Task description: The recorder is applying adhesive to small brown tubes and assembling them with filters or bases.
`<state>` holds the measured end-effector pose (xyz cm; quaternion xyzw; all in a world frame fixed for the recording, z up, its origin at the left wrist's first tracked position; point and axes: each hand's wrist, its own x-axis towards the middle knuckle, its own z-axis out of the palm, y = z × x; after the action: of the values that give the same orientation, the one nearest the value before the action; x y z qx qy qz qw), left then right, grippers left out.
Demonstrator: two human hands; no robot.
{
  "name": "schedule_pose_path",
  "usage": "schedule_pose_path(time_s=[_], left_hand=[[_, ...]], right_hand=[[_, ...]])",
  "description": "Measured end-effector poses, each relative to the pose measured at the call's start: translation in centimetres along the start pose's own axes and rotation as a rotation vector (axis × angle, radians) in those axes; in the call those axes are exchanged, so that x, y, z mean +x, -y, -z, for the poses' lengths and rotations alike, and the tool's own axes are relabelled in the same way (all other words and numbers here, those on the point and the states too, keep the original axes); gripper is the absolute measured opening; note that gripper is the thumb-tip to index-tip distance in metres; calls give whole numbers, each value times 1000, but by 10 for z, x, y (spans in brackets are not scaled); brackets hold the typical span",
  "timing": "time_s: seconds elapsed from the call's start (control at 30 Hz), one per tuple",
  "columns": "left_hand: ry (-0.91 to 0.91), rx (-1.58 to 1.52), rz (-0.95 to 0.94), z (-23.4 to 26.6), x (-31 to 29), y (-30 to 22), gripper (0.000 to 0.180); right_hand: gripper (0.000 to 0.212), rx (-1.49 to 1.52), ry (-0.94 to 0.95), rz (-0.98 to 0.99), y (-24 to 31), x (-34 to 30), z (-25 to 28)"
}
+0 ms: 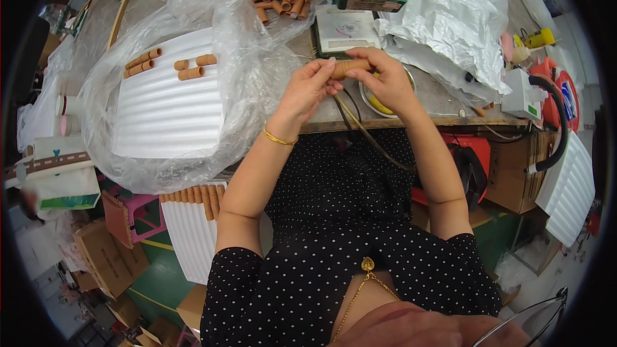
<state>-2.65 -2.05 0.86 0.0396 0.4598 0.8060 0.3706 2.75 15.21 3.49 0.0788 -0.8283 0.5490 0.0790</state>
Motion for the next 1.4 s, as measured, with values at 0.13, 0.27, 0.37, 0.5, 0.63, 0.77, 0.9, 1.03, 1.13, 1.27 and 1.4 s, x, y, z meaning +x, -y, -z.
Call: schedule_pose_path(time_s=[0.13, 0.27, 0.37, 0.5, 0.63, 0.77, 0.9, 1.03, 1.13, 1.27, 1.4], left_hand=[[56, -293, 39, -6, 16, 19, 29], [-19, -240, 46, -8, 19, 26, 29], [-119, -152, 21, -16, 17, 26, 27], [-137, -48, -23, -19, 10, 28, 24], [-128, 36, -49, -12, 7, 26, 26], [-113, 78, -31, -12, 6, 25, 29], [-204, 284, -236, -17, 13, 21, 35], [47, 366, -159, -4, -4, -9, 41], [315, 400, 228, 8, -20, -31, 31], [518, 487, 409, 1, -22, -31, 24], [478, 785, 359, -18, -9, -21, 26]], right_hand=[[23, 378, -99, -233, -19, 3, -8], [32, -229, -220, -236, -28, 29, -2], [33, -463, -321, -76, -52, 63, 6], [33, -411, -336, -82, -74, 79, 2], [33, -292, -353, -162, -75, 79, 0], [33, -302, -351, -180, -72, 81, -1], [30, -147, -265, -171, -56, 77, 6], [26, 363, 364, -253, 9, 27, -8], [27, 316, 475, -191, 23, 12, 1], [17, 90, 384, 94, 22, -2, 5], [15, -106, 175, 203, 11, -17, -1]])
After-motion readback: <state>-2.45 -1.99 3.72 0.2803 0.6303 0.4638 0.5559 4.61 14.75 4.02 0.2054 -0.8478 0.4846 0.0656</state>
